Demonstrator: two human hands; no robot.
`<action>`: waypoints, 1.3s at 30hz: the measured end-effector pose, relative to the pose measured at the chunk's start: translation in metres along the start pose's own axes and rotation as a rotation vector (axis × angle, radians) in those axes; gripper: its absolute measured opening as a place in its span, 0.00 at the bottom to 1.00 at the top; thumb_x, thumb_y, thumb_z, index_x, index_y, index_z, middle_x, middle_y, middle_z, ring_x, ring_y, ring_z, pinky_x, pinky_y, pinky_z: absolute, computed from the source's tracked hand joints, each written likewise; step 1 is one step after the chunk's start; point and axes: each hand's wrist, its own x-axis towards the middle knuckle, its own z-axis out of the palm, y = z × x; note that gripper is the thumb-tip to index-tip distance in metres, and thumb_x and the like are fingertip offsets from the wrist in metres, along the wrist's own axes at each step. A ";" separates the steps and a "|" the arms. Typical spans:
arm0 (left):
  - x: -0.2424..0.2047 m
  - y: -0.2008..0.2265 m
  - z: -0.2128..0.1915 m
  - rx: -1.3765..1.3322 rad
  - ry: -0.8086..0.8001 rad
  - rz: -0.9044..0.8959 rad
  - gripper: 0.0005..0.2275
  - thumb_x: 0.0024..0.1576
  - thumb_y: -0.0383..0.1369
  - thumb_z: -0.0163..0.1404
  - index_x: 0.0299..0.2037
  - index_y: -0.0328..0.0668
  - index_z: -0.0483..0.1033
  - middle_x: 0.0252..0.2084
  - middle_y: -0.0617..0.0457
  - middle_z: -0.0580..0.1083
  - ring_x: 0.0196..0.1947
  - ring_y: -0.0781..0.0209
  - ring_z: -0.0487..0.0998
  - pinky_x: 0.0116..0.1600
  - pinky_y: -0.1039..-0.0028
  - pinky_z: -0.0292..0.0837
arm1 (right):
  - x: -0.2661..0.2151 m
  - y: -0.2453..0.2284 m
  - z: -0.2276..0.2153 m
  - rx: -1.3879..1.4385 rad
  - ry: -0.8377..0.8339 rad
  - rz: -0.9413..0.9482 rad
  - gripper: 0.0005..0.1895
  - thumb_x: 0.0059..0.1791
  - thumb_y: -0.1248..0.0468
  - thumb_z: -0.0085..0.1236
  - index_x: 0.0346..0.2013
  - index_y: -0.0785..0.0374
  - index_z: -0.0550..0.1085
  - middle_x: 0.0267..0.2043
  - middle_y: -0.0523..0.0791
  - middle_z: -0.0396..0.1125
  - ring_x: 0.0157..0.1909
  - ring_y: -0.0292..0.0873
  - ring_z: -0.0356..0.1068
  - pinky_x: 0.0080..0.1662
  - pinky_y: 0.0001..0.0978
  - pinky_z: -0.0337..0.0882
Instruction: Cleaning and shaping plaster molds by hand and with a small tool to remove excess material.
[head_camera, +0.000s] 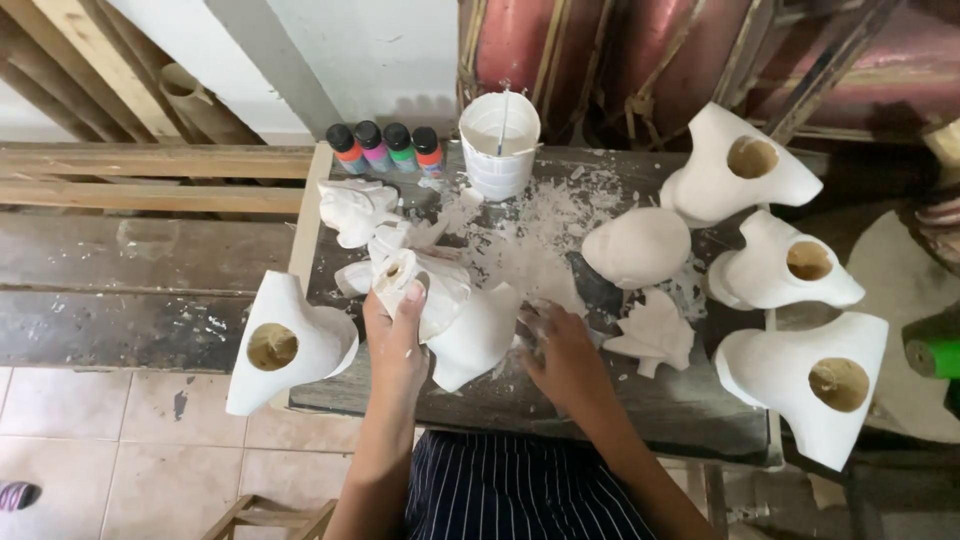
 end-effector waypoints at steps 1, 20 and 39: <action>0.002 0.003 0.002 0.000 0.013 0.010 0.09 0.59 0.33 0.53 0.44 0.34 0.75 0.36 0.54 0.73 0.39 0.69 0.72 0.46 0.68 0.78 | 0.003 0.002 -0.003 -0.001 -0.003 -0.016 0.27 0.48 0.62 0.61 0.62 0.54 0.68 0.55 0.52 0.65 0.54 0.56 0.71 0.53 0.50 0.76; -0.005 0.048 0.038 0.161 -0.164 -0.133 0.19 0.61 0.43 0.51 0.52 0.33 0.76 0.47 0.46 0.77 0.47 0.61 0.73 0.59 0.59 0.72 | -0.011 0.000 -0.086 0.840 0.433 0.084 0.15 0.52 0.74 0.53 0.52 0.68 0.65 0.37 0.55 0.74 0.29 0.40 0.75 0.30 0.29 0.77; -0.019 0.010 0.047 0.211 -0.365 0.213 0.23 0.66 0.51 0.40 0.54 0.36 0.71 0.44 0.45 0.77 0.42 0.53 0.80 0.49 0.68 0.80 | 0.001 -0.085 -0.087 0.398 0.445 -0.247 0.34 0.59 0.45 0.33 0.65 0.70 0.67 0.74 0.54 0.50 0.75 0.52 0.51 0.75 0.52 0.56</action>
